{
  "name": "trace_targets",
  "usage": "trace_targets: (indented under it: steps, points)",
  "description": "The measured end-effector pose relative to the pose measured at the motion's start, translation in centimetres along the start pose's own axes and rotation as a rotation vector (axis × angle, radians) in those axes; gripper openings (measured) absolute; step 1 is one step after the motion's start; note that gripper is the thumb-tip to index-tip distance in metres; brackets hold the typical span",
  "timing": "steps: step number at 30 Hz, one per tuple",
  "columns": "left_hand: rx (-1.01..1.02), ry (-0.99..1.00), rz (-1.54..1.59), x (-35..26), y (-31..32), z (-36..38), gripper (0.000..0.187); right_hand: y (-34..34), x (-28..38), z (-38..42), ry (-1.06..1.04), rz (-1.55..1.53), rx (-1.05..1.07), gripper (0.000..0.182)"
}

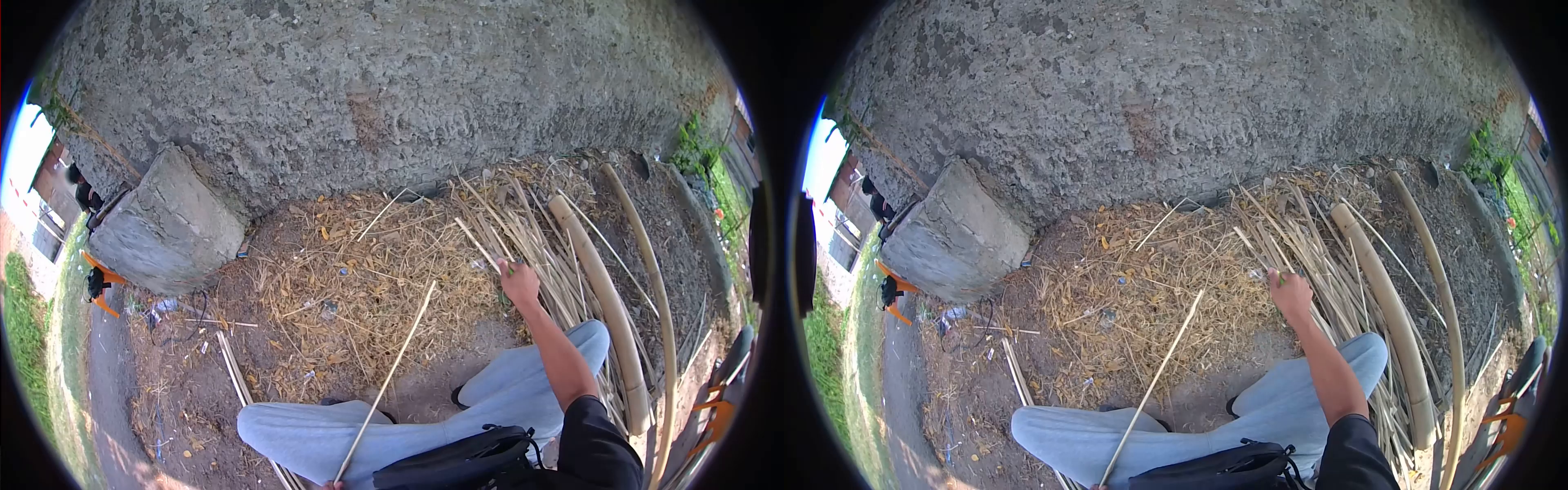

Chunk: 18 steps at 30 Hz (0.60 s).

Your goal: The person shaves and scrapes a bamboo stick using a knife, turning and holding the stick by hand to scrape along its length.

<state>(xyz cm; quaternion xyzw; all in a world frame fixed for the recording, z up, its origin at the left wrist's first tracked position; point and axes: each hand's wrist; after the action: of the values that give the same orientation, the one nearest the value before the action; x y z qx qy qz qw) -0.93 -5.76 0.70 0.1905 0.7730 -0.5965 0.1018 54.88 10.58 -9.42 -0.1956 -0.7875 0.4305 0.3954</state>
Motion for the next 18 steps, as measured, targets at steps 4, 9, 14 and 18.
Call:
trace_targets:
  steps: [4, 9, 14, 18]
  points:
    - [-0.033, -0.023, -0.063, 0.6, 1.6, 0.1, 0.010, -2.6, 4.4, 2.4, -0.137, -0.181, 0.092, 0.050]
    - [-0.073, 0.035, -0.031, 0.2, 1.6, -0.4, 0.009, -2.3, 8.0, 6.8, -0.376, -0.413, 0.087, 0.045]
    - [-0.106, 0.094, -0.092, 1.1, 2.8, -0.1, 0.007, -1.4, 8.8, 7.3, -0.433, -0.388, 0.102, 0.045]
    - [-0.122, 0.106, -0.063, 1.5, 2.8, 0.5, 0.009, -1.7, 9.4, 7.2, -0.470, -0.385, 0.099, 0.046]
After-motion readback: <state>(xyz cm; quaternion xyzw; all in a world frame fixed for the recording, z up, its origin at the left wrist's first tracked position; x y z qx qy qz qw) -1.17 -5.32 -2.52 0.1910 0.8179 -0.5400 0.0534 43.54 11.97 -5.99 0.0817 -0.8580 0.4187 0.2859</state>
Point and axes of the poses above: each hand's wrist, its own z-axis away from the middle knuckle, its own y-axis out of the palm, x = y × z, and after that the axes turned 8 degrees about -x, right-handed
